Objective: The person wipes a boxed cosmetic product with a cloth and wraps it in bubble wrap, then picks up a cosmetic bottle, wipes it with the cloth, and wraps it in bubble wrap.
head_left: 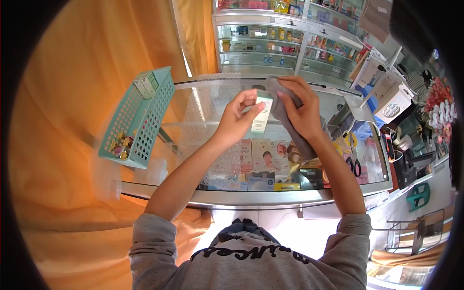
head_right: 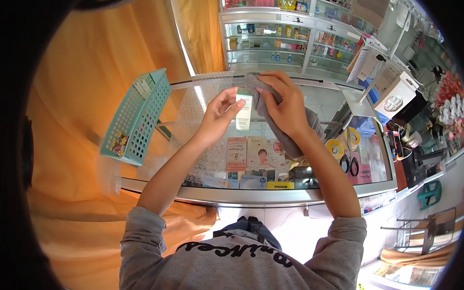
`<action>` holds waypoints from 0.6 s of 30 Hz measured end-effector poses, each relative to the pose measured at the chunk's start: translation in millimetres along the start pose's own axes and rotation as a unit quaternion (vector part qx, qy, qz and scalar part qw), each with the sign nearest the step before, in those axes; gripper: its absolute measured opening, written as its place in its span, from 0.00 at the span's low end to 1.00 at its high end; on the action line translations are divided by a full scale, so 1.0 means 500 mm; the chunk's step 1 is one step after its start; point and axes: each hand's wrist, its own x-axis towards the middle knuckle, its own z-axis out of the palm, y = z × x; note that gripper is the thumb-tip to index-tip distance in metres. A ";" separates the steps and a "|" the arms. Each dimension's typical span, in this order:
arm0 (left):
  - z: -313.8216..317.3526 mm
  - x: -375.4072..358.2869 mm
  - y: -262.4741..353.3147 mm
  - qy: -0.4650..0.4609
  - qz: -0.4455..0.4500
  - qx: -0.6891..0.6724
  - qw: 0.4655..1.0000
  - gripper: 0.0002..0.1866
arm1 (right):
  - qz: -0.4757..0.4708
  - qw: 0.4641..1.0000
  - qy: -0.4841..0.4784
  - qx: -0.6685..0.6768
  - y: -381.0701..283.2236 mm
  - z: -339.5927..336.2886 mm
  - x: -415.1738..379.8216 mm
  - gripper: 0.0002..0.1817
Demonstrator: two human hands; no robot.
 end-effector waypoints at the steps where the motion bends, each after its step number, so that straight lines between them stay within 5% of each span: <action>1: -0.004 0.002 -0.001 -0.006 0.003 0.007 1.000 0.19 | 0.002 1.000 -0.001 0.005 -0.004 -0.008 0.003 0.15; 5: -0.013 -0.002 0.009 0.014 0.069 0.133 0.989 0.19 | -0.058 0.998 -0.034 0.009 -0.033 -0.010 0.009 0.15; 7: -0.024 -0.001 0.002 0.003 0.170 0.220 0.961 0.18 | -0.095 0.978 -0.149 -0.111 -0.040 -0.006 0.004 0.16; 14: -0.010 0.004 0.004 0.011 0.122 0.160 0.979 0.19 | -0.035 0.990 -0.034 -0.134 -0.004 -0.018 0.003 0.17; 16: -0.014 0.008 -0.006 0.028 0.117 0.154 0.981 0.19 | -0.143 0.979 -0.051 -0.137 -0.030 -0.016 0.009 0.16; 18: -0.019 0.008 -0.011 0.036 0.134 0.165 0.977 0.19 | -0.136 0.976 -0.081 -0.147 -0.027 -0.006 0.007 0.15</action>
